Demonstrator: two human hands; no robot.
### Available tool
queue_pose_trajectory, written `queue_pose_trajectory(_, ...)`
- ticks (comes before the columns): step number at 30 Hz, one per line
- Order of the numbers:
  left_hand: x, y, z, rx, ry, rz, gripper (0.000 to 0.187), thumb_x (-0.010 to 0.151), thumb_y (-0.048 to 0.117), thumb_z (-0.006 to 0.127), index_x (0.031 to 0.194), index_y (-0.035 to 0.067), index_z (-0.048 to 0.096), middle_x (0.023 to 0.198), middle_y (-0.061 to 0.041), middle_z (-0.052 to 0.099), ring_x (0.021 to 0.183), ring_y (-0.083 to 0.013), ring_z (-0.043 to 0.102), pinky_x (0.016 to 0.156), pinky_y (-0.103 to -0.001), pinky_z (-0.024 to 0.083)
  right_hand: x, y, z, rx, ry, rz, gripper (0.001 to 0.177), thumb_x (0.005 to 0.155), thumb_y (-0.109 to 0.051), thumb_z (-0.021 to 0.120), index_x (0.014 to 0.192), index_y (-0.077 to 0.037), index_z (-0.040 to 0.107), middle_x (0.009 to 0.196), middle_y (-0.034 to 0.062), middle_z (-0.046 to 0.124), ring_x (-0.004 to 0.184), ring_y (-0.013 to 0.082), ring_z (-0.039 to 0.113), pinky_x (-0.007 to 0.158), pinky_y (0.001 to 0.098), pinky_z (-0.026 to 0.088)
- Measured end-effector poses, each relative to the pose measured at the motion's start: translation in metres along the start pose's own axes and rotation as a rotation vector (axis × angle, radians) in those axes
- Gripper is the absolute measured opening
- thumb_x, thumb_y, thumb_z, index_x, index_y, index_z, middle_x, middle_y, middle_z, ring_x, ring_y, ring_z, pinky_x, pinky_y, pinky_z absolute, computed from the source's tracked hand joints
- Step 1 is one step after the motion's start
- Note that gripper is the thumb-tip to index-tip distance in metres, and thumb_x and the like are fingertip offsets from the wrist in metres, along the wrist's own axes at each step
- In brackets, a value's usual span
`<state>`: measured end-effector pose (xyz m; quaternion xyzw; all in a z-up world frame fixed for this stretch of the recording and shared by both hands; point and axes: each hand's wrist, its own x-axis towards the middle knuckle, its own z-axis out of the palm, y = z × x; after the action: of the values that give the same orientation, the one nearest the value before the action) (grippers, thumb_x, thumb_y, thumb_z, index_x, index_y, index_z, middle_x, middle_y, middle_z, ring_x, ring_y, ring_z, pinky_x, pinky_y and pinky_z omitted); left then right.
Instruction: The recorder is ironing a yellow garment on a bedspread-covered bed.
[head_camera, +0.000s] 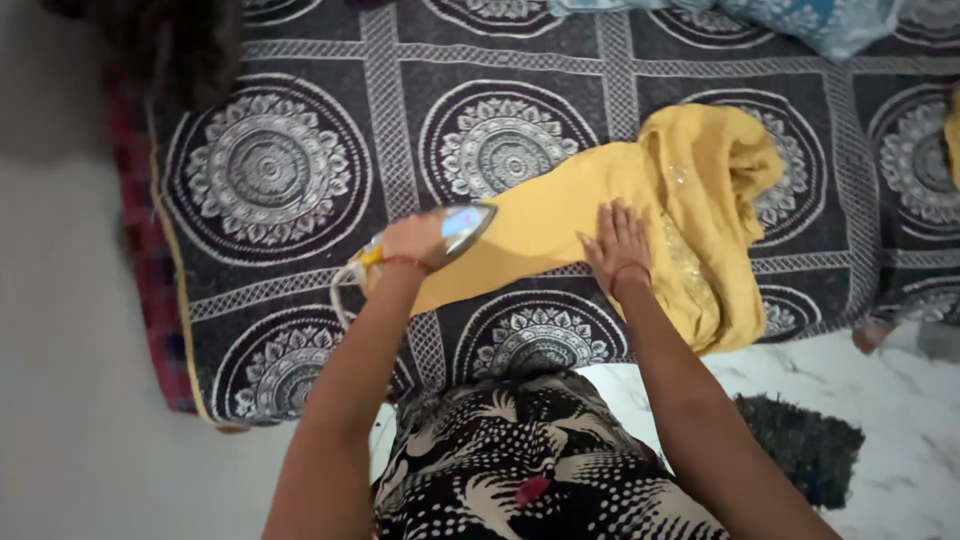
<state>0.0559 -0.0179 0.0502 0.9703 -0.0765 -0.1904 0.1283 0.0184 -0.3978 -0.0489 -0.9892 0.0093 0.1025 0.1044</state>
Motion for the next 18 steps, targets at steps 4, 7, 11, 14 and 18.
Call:
queue_pose_trajectory(4,-0.018,0.006,0.057,0.051,0.024,0.140,0.028,0.088,0.023,0.057,0.113,0.018,0.069,0.107,-0.019,0.074,0.092,-0.0393,0.074,0.079,-0.055,0.058,0.008,0.027,0.023,0.034,0.026,-0.061,0.078,0.106,-0.056,0.034,0.165,-0.011,0.012,0.172,0.0152,0.010,0.159,0.0328,0.007,0.128,0.0452,0.004)
queue_pose_trajectory(7,-0.038,0.041,0.055,0.102,-0.061,0.151,0.028,0.094,0.025,0.055,0.118,0.020,0.067,0.101,-0.017,0.076,0.092,-0.0367,0.075,0.081,-0.052,0.058,0.014,0.038,0.035,0.121,0.102,-0.156,0.075,0.104,-0.048,0.035,0.166,-0.008,0.018,0.170,0.0204,0.017,0.155,0.0383,0.012,0.126,0.0472,0.008)
queue_pose_trajectory(11,0.005,0.073,0.081,0.076,0.026,0.206,0.035,0.093,0.023,0.054,0.125,0.016,0.065,0.098,-0.017,0.076,0.087,-0.0360,0.075,0.074,-0.052,0.058,0.022,0.041,0.028,0.837,0.122,0.040,0.067,0.108,-0.047,0.031,0.160,-0.005,0.029,0.166,0.0154,0.034,0.156,0.0322,0.028,0.128,0.0408,0.018)
queue_pose_trajectory(14,0.060,0.105,0.076,0.026,0.108,0.171,0.036,0.091,0.023,0.053,0.124,0.018,0.068,0.102,-0.019,0.075,0.090,-0.0377,0.074,0.077,-0.053,0.058,0.035,0.079,0.058,1.357,0.090,0.079,0.069,0.110,-0.051,0.032,0.158,-0.002,0.034,0.162,0.0156,0.042,0.154,0.0289,0.035,0.127,0.0385,0.022)
queue_pose_trajectory(18,0.119,0.149,0.044,0.012,0.032,-0.026,0.031,0.095,0.022,0.051,0.120,0.017,0.070,0.106,-0.020,0.075,0.098,-0.0374,0.074,0.086,-0.051,0.059,0.033,0.112,0.060,1.653,0.033,0.172,0.067,0.106,-0.052,0.040,0.150,-0.003,0.049,0.146,0.0147,0.059,0.135,0.0253,0.058,0.115,0.0368,0.043)
